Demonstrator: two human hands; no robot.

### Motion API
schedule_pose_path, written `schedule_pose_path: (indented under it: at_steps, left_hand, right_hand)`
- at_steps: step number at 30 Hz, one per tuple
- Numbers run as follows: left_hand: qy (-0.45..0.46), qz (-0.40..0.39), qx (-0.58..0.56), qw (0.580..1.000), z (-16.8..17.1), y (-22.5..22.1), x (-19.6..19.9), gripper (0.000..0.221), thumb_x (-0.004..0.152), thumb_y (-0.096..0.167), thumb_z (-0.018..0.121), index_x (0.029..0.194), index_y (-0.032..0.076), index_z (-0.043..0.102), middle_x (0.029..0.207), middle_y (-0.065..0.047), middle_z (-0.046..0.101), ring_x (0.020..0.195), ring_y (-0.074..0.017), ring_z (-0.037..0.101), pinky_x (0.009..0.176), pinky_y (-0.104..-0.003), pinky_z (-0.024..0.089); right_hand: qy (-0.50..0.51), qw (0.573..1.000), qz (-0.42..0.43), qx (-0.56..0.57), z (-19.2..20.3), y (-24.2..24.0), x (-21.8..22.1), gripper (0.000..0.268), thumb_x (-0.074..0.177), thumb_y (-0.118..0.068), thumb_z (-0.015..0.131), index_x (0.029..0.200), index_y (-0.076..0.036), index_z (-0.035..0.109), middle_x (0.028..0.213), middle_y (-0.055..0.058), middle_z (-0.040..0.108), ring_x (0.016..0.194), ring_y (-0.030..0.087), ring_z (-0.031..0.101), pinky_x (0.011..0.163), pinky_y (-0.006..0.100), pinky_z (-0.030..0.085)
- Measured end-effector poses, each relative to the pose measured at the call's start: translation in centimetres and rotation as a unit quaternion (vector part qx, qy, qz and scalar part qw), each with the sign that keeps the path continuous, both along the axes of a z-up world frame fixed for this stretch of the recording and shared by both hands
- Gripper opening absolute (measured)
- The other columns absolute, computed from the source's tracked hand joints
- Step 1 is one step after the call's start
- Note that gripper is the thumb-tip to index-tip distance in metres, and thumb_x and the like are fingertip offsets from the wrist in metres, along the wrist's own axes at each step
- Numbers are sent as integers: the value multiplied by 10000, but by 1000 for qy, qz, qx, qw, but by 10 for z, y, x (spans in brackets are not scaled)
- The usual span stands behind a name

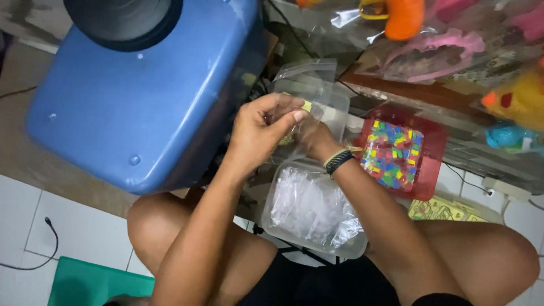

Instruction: Packing individual yellow stickers and small colorful parts into small plastic bags.

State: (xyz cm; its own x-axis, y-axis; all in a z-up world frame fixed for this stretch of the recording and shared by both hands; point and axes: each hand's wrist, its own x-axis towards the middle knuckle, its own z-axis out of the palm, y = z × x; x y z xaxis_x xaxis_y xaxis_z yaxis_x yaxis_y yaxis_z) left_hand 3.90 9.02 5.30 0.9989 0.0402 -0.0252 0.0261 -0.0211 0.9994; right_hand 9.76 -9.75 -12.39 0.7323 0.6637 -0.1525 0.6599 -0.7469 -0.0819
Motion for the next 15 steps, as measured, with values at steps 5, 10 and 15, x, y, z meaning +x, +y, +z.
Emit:
schedule_pose_path:
  at_steps: [5,10,15]
  left_hand:
    - [10,-9,-11,1000,15,-1,-4,195,863,108,771,1054,138,797,798,-67,795,703,-61,698,635,-254,602]
    - [1,-8,-20,1000,13,0,-5,203,866,98,772,1067,110,791,848,-104,798,755,-78,693,645,-268,604]
    - [22,-19,-88,996,3,-3,-4,256,873,68,766,1128,51,754,928,-118,788,818,-94,677,717,-273,618]
  right_hand:
    - [-38,997,59,32,-62,-27,10,222,936,-269,564,826,-149,714,886,79,741,920,286,676,799,432,496]
    - [-61,995,24,75,-17,-20,-20,185,889,-259,589,740,-180,665,786,66,699,811,304,656,676,455,475]
    - [-219,961,77,152,86,-29,-36,167,901,-224,679,776,-156,592,905,40,517,891,286,479,771,442,353]
